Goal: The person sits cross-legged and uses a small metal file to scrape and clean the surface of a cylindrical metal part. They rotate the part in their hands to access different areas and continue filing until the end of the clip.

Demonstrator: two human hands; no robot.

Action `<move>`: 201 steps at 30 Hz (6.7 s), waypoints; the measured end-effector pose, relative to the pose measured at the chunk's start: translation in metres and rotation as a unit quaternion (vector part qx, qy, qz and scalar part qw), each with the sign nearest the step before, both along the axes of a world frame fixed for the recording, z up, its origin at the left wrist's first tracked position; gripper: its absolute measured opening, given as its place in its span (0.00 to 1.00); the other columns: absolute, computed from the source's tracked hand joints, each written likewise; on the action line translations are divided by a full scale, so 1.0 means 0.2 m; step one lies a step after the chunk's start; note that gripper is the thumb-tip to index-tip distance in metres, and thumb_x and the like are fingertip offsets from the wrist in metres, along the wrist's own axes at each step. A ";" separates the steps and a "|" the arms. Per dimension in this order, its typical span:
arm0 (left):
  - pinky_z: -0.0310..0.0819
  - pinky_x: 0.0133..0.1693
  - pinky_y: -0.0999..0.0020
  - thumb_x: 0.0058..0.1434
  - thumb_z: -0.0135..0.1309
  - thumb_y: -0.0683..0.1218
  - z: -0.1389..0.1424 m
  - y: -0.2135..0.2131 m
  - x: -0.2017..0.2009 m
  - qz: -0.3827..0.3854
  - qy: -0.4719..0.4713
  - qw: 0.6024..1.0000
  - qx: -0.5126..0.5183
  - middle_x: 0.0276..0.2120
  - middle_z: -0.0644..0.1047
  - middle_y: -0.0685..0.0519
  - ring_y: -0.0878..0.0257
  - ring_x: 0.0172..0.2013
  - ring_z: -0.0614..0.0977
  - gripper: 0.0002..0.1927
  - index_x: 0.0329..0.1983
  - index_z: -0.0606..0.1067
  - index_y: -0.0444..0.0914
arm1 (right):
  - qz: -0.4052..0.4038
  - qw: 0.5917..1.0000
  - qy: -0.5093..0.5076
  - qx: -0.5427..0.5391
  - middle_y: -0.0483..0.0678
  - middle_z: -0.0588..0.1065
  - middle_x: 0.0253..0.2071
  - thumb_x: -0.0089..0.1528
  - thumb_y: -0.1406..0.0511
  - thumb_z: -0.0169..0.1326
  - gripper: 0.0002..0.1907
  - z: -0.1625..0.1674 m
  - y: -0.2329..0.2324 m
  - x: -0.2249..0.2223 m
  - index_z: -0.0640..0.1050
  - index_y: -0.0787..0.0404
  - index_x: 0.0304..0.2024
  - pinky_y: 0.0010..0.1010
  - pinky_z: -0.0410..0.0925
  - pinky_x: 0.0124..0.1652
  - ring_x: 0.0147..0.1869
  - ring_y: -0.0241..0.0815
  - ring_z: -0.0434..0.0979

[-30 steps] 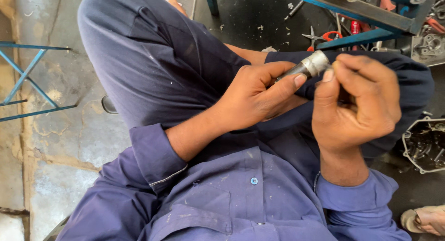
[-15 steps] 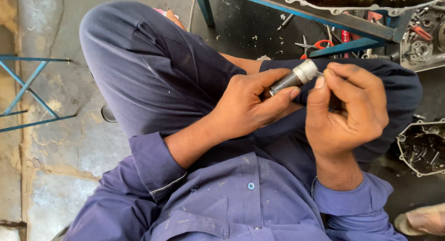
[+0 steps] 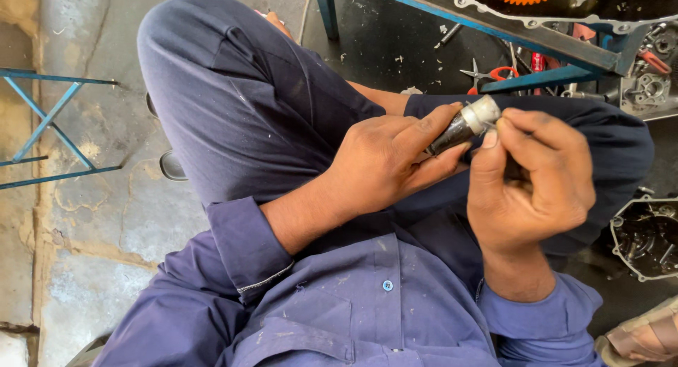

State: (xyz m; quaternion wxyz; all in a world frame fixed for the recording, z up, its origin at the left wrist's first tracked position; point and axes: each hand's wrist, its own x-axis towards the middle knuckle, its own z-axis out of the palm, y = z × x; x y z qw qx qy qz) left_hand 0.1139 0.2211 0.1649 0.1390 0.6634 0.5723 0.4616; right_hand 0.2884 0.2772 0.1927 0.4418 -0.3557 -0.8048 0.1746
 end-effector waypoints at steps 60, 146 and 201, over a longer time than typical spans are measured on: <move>0.81 0.37 0.78 0.72 0.60 0.46 0.04 0.01 0.03 -0.033 -0.294 0.952 -0.081 0.42 0.84 0.48 0.73 0.36 0.85 0.21 0.64 0.73 0.34 | 0.007 0.999 0.029 -0.039 0.58 0.76 0.53 0.73 0.74 0.60 0.05 0.03 0.00 -0.09 0.77 0.72 0.48 0.28 0.79 0.49 0.52 0.44 0.82; 0.83 0.38 0.78 0.68 0.62 0.42 0.06 0.01 0.07 -0.009 -0.393 0.912 -0.117 0.41 0.85 0.49 0.73 0.38 0.84 0.21 0.63 0.75 0.30 | 0.003 0.936 0.221 -0.274 0.53 0.73 0.54 0.71 0.75 0.54 0.03 -0.02 0.00 -0.06 0.74 0.69 0.46 0.18 0.69 0.27 0.32 0.32 0.76; 0.84 0.38 0.83 0.68 0.66 0.42 -0.02 0.00 0.14 0.025 -0.347 0.935 -0.066 0.41 0.85 0.51 0.76 0.36 0.86 0.26 0.68 0.72 0.37 | -0.002 0.976 0.131 -0.176 0.56 0.73 0.57 0.76 0.76 0.54 0.02 -0.02 -0.04 -0.08 0.74 0.72 0.49 0.20 0.72 0.30 0.33 0.34 0.78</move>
